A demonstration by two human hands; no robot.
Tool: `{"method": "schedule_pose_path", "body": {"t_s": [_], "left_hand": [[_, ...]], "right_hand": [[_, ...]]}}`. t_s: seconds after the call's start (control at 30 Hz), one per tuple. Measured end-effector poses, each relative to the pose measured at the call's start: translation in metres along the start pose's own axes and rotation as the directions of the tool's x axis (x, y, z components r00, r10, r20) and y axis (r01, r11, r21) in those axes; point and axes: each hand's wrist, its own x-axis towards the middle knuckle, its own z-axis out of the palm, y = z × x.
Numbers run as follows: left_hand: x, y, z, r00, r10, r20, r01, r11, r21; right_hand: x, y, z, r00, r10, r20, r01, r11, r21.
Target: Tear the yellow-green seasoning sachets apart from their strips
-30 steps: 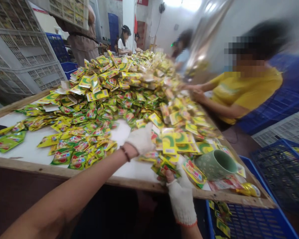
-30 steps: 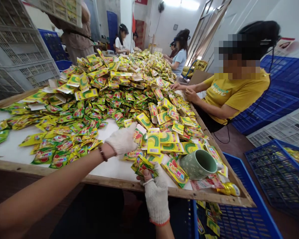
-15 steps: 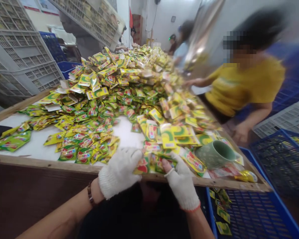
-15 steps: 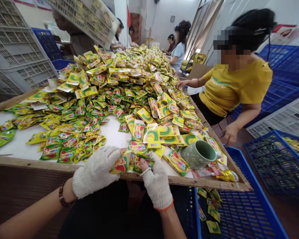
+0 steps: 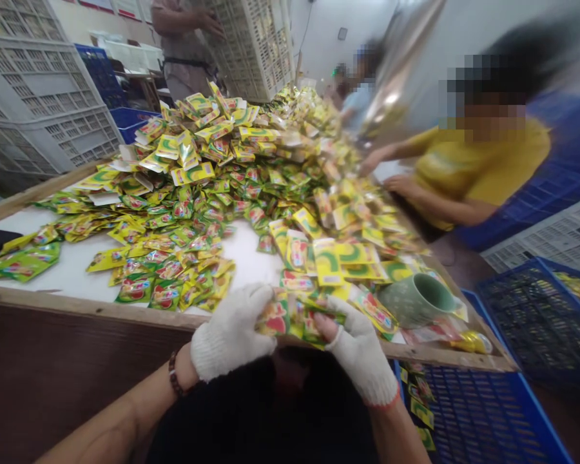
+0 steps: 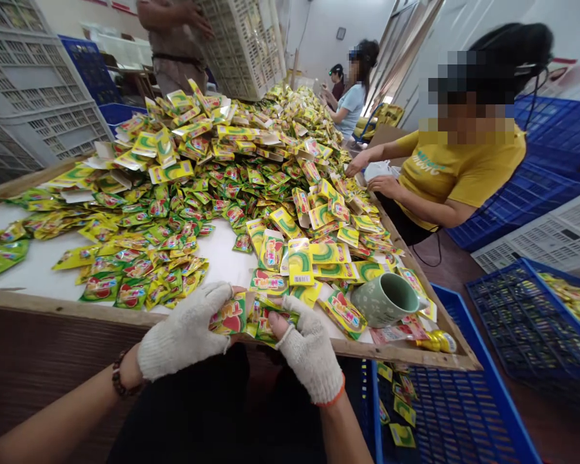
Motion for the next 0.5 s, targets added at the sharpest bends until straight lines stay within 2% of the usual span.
{"method": "schedule_pose_path", "body": {"t_s": [0.07,0.13,0.2,0.27,0.4,0.47,0.5], "left_hand": [[0.0,-0.001,-0.002,1.0,0.007,0.027,-0.006,0.999,-0.044],[0.001,-0.002,-0.005,0.994,0.087,0.063,-0.087,0.996,-0.018],[0.002,-0.001,-0.007,0.979,0.174,0.105,-0.18,0.982,0.054],[0.003,0.003,-0.006,0.97,0.21,0.124,-0.225,0.966,0.125],[-0.001,0.009,0.006,0.988,0.155,0.023,-0.156,0.964,0.216],[-0.004,0.009,0.012,0.992,0.12,-0.034,-0.108,0.965,0.237],[-0.006,0.008,0.014,0.993,0.109,-0.051,-0.093,0.964,0.251]], "right_hand": [[0.0,0.002,-0.003,0.999,0.016,0.048,-0.019,0.999,0.045],[0.0,0.001,-0.004,0.993,0.019,0.115,-0.025,0.999,0.045],[0.002,-0.003,-0.002,0.991,-0.014,0.131,0.017,1.0,-0.023],[0.003,-0.006,0.004,0.992,-0.093,0.086,0.105,0.984,-0.144],[0.003,-0.007,0.02,0.956,-0.289,-0.039,0.233,0.836,-0.497],[0.0,-0.007,0.022,0.95,-0.311,-0.017,0.248,0.788,-0.564],[-0.001,-0.008,0.02,0.954,-0.3,0.003,0.252,0.798,-0.547]]}}
